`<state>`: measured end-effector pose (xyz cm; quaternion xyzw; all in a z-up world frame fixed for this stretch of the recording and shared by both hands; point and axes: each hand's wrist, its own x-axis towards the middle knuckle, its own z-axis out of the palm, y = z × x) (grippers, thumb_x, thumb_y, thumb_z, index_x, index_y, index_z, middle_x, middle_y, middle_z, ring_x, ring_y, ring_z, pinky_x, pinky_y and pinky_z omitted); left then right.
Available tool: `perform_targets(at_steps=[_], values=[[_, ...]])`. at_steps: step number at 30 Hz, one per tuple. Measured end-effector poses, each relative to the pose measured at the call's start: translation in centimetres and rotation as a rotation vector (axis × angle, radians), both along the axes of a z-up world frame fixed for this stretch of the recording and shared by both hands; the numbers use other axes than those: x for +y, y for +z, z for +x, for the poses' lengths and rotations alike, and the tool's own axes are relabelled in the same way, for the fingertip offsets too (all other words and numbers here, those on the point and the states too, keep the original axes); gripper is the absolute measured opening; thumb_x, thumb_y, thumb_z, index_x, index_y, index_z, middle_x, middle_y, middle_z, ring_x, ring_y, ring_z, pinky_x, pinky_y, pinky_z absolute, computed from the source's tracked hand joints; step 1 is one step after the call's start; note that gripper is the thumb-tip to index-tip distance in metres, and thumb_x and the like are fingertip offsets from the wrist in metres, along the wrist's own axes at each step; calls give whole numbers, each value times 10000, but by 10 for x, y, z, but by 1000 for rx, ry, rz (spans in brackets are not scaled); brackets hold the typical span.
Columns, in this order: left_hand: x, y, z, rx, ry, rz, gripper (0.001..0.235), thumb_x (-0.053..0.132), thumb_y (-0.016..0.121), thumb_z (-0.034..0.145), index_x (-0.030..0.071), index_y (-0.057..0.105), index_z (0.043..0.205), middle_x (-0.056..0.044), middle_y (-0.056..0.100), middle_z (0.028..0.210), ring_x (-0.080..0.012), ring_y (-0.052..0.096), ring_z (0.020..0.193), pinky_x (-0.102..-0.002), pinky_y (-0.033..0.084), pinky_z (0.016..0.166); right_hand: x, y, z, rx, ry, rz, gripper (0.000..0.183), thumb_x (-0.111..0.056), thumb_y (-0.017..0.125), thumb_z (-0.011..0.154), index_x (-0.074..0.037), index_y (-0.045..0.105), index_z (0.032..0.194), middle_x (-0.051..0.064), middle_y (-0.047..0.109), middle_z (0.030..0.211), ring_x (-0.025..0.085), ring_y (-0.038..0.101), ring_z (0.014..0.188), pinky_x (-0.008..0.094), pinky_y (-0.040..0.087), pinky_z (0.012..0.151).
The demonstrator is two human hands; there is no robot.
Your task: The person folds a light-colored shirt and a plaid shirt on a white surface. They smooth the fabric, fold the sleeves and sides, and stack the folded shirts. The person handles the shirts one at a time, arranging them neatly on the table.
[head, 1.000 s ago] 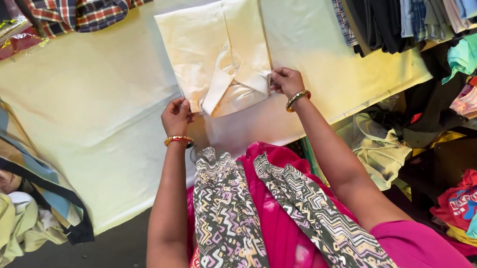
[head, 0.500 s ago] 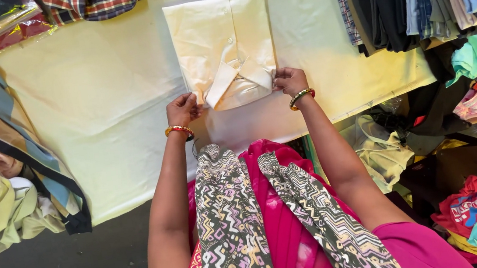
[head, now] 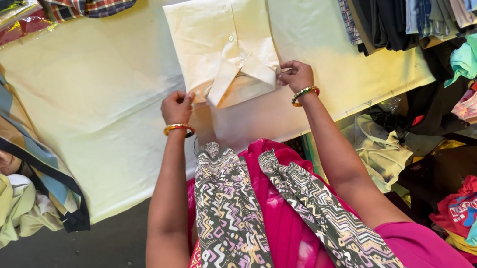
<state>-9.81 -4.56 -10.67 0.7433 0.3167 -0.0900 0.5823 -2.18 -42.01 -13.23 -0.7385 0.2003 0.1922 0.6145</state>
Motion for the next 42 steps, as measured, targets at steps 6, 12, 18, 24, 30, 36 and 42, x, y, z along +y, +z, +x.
perform_targets(at_steps=[6, 12, 18, 24, 30, 36, 42], values=[[4, 4, -1, 244, -117, 180, 280, 326, 795, 877, 79, 742, 757, -31, 699, 600, -116, 654, 494, -283, 502, 540, -4, -9, 1, 43, 16, -81, 287, 92, 731, 791, 31, 713, 1071, 105, 766, 842, 133, 719, 667, 257, 595, 600], [1, 2, -3, 181, -139, 308, 276, 357, 795, 859, 100, 744, 771, -34, 726, 654, -169, 694, 569, -321, 530, 611, -8, -8, 3, 78, 81, -70, 298, 64, 780, 770, 6, 686, 1047, 107, 741, 786, 138, 690, 626, 264, 565, 570], [-5, 20, -3, 109, -109, 427, 265, 338, 827, 830, 93, 730, 851, -44, 738, 767, -225, 707, 703, -364, 545, 683, 26, 61, 4, 70, 204, -370, 321, -40, 824, 734, -48, 680, 1021, 63, 752, 818, 164, 731, 736, 316, 590, 681], [-20, 24, 7, -339, -251, 634, 242, 201, 646, 1021, 130, 628, 1251, -98, 614, 1253, -292, 549, 1196, -431, 426, 1045, 61, 85, 10, -530, 341, -716, 454, -62, 670, 835, -110, 640, 1286, 104, 649, 1287, 302, 582, 1239, 420, 463, 1100], [-46, 27, 33, -428, -773, 778, 607, 349, 522, 1047, 238, 356, 1620, -62, 223, 1713, -295, 135, 1590, -553, 82, 1259, 87, 54, 34, -659, 727, -851, 671, -454, 584, 999, -218, 402, 1600, 64, 281, 1687, 279, 219, 1568, 597, 156, 1226], [-30, 18, 54, -369, -847, 708, 651, 409, 489, 1040, 270, 293, 1645, -40, 129, 1739, -292, 56, 1606, -567, 20, 1260, 61, 24, 70, -491, 559, -1048, 814, -651, 481, 997, -229, 269, 1660, 30, 126, 1740, 264, 75, 1610, 652, 22, 1228], [-39, 14, 119, -424, -796, 761, 648, 393, 479, 1068, 285, 282, 1675, -18, 126, 1769, -291, 45, 1633, -561, 37, 1292, 116, 34, 103, -727, 723, -941, 803, -643, 462, 1010, -231, 264, 1671, 43, 133, 1752, 265, 102, 1627, 635, 16, 1255]])
